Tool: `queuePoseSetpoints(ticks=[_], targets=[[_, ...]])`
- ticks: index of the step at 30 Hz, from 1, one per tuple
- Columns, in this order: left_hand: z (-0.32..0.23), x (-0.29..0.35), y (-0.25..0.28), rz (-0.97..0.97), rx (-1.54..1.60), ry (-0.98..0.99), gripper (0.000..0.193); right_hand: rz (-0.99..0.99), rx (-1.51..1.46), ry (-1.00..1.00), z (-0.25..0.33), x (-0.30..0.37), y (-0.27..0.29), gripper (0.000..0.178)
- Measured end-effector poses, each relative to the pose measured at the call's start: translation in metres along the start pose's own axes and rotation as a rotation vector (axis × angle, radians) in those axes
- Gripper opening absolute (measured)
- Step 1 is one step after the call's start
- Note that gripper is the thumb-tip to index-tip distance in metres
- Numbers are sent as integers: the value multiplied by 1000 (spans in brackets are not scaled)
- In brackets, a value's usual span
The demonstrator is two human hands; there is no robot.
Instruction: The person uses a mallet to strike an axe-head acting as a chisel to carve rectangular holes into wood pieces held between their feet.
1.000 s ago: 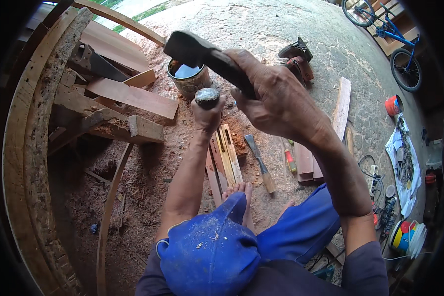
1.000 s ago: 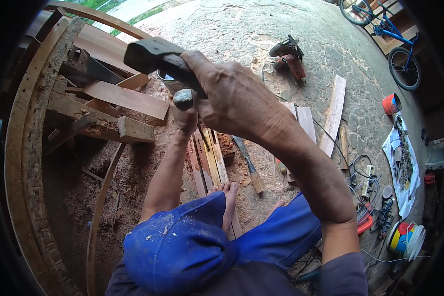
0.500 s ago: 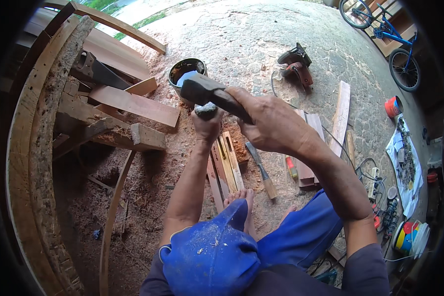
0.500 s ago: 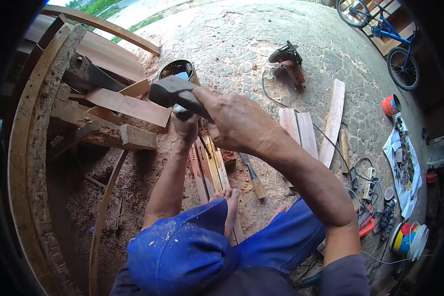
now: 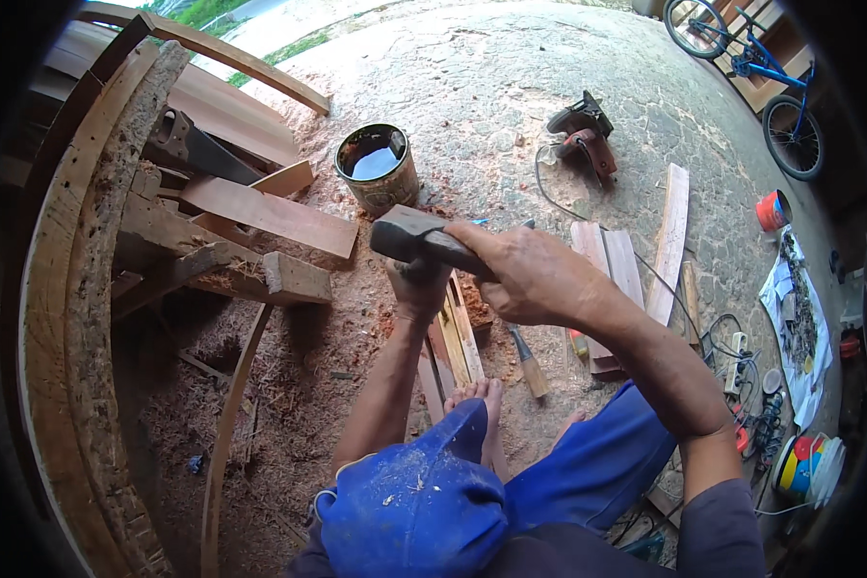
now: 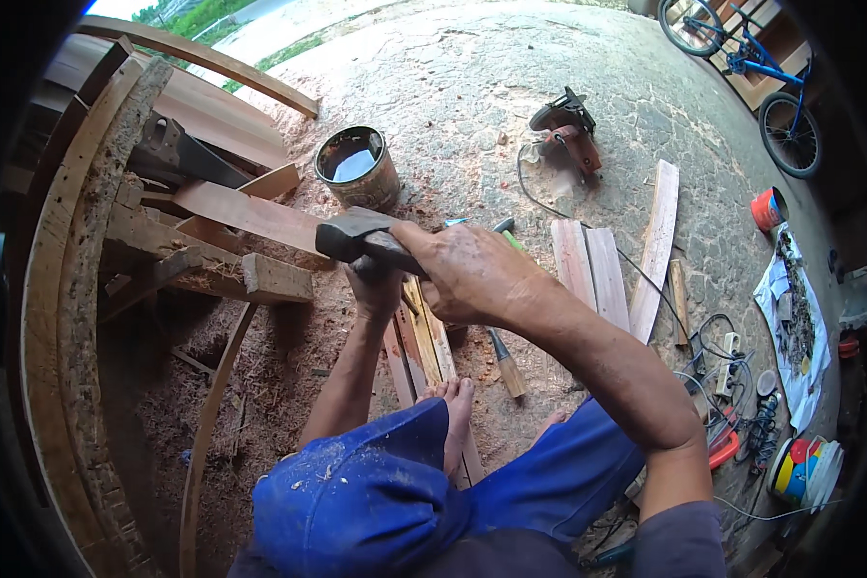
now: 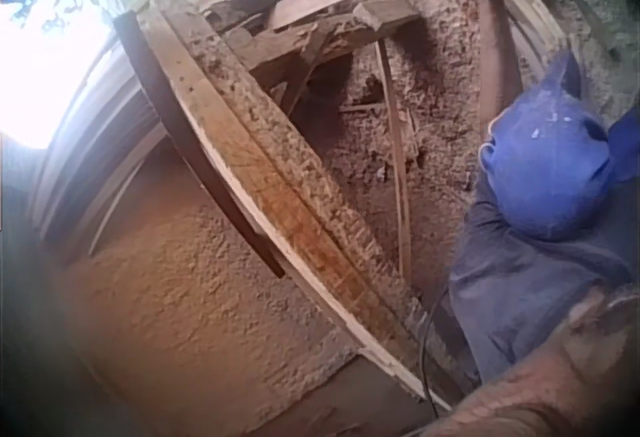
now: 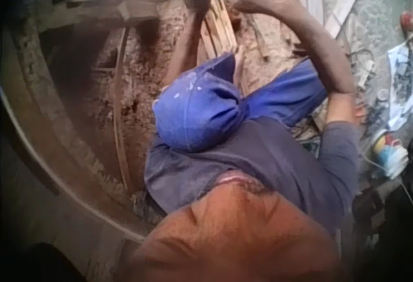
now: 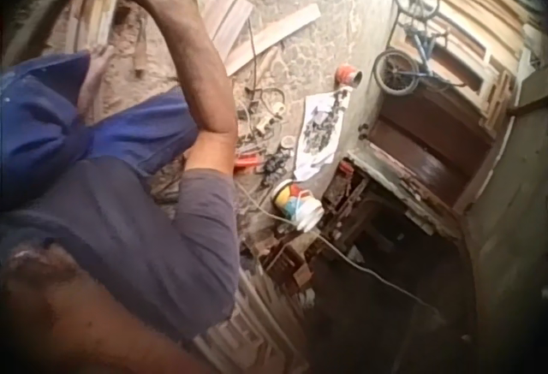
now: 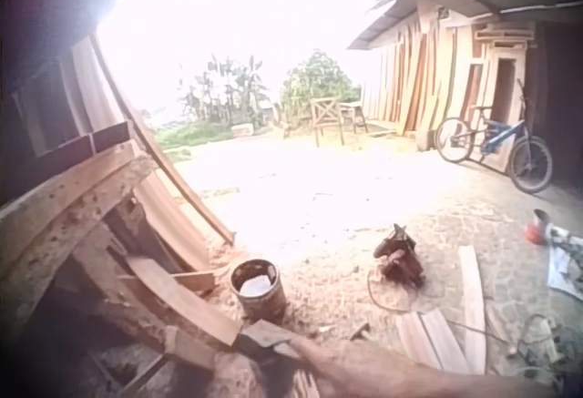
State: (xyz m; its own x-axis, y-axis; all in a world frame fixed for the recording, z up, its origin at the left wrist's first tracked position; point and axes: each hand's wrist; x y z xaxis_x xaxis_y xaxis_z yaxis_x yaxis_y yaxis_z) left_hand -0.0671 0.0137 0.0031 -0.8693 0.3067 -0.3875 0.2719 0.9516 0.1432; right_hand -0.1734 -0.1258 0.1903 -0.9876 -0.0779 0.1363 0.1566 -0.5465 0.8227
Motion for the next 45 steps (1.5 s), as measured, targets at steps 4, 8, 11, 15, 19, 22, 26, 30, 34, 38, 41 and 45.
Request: queuePoseSetpoints(ticks=[4, 8, 11, 15, 19, 22, 26, 30, 34, 38, 41, 45], targets=[[24, -53, 11, -4, 155, 278, 17, -327, -180, 158, 31, -23, 41, 44], [22, -38, 2, 54, 243, 237, 15, -238, -5, -19, 20, -33, 26, 35], [20, -18, 3, 74, 144, 220, 17, 85, 122, -103, -13, -37, -8, 35], [-10, 29, 4, -27, -198, -103, 22, -12, -107, -173, -31, -3, -20, 52], [-8, -37, -3, 40, 107, 340, 17, -314, -347, -94, -69, 12, -59, 46], [-2, -48, 5, 14, 44, 300, 12, -255, -312, -138, -92, 14, -86, 51], [-26, 34, 11, -16, -163, -130, 21, -45, -122, -213, -138, 52, -117, 54], [-41, 26, 25, 287, -200, -209, 21, 80, 181, 16, -155, 62, -145, 56], [-34, 26, 21, -2, -128, -15, 21, 170, 184, 115, -150, 66, -170, 41], [-67, -9, 40, -28, 164, -216, 15, 259, 185, 217, -159, 81, -197, 38], [-178, -95, 107, -486, 224, -451, 30, 353, 149, 238, -148, 82, -201, 39], [-181, -105, 89, -431, 116, -349, 22, 388, 153, 381, -147, 76, -218, 39]])
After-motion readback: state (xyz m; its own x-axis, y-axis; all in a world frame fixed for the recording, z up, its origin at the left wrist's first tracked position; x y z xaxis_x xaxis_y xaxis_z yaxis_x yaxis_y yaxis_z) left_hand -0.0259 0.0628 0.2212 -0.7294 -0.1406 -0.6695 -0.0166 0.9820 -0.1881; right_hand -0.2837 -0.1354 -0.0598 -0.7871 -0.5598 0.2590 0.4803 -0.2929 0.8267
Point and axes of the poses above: each hand's wrist, its own x-axis away from the middle knuckle, its own y-axis out of the back of the hand, z = x × y, and after that the axes turned 7 degrees about -x, right-handed
